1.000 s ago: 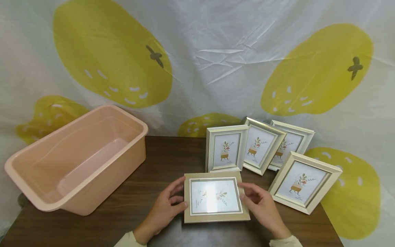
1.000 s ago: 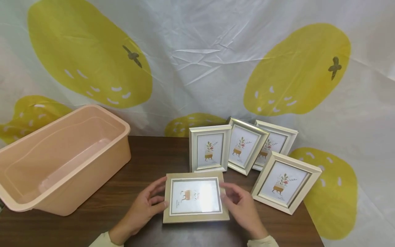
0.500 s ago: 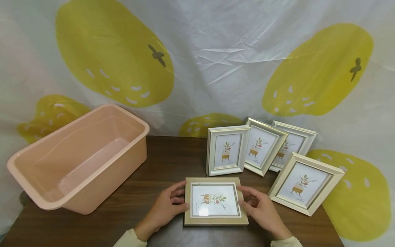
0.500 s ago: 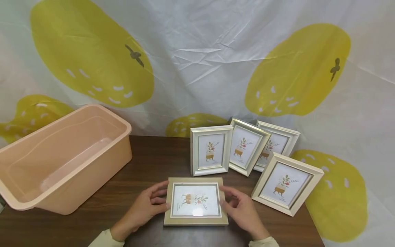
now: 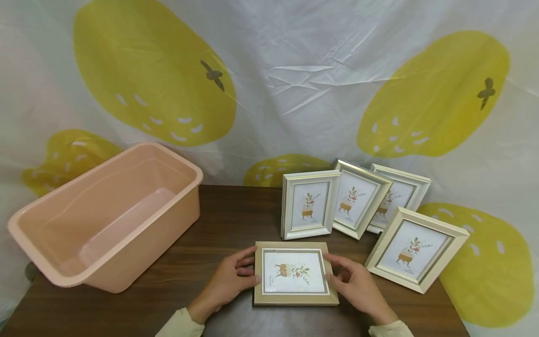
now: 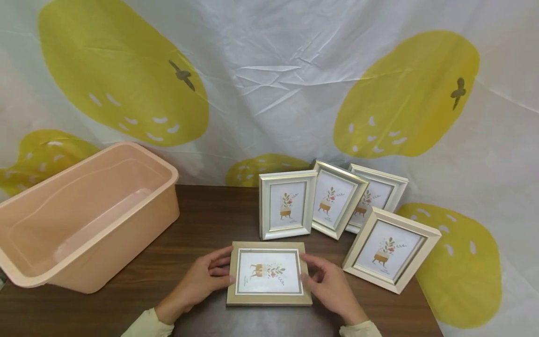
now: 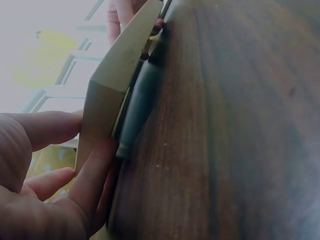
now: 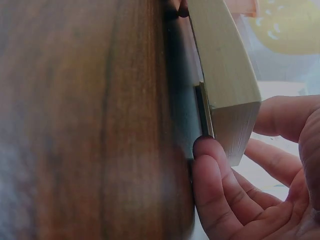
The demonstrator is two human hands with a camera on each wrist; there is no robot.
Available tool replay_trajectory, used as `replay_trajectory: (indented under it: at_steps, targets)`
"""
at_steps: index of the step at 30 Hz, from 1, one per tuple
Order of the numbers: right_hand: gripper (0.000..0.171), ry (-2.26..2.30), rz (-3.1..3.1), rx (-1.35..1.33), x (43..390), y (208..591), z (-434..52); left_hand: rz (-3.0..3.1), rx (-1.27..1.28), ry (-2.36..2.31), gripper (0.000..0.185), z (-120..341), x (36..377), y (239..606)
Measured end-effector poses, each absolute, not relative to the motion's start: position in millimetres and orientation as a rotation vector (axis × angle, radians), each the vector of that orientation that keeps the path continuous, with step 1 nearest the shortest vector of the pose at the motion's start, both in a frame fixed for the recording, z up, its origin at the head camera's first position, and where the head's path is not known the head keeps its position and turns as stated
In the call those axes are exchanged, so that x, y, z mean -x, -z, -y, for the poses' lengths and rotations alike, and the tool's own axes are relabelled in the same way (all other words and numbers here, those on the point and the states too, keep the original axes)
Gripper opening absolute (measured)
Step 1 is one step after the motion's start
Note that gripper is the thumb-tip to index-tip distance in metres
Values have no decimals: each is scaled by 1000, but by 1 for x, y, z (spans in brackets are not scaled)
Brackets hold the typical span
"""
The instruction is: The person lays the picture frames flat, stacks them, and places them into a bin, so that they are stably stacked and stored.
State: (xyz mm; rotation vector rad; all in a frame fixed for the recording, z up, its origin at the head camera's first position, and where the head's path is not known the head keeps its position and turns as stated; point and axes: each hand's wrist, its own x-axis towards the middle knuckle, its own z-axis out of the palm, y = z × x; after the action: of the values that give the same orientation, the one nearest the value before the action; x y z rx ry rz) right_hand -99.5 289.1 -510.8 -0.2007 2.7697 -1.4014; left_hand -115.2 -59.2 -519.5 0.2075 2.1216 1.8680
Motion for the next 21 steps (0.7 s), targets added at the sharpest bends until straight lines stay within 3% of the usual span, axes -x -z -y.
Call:
replay_trajectory:
  at_steps: [21]
  targets:
    - [44,1176,-2940,363,104,511,-288,-2281,-184,-1740,71,61,118,519]
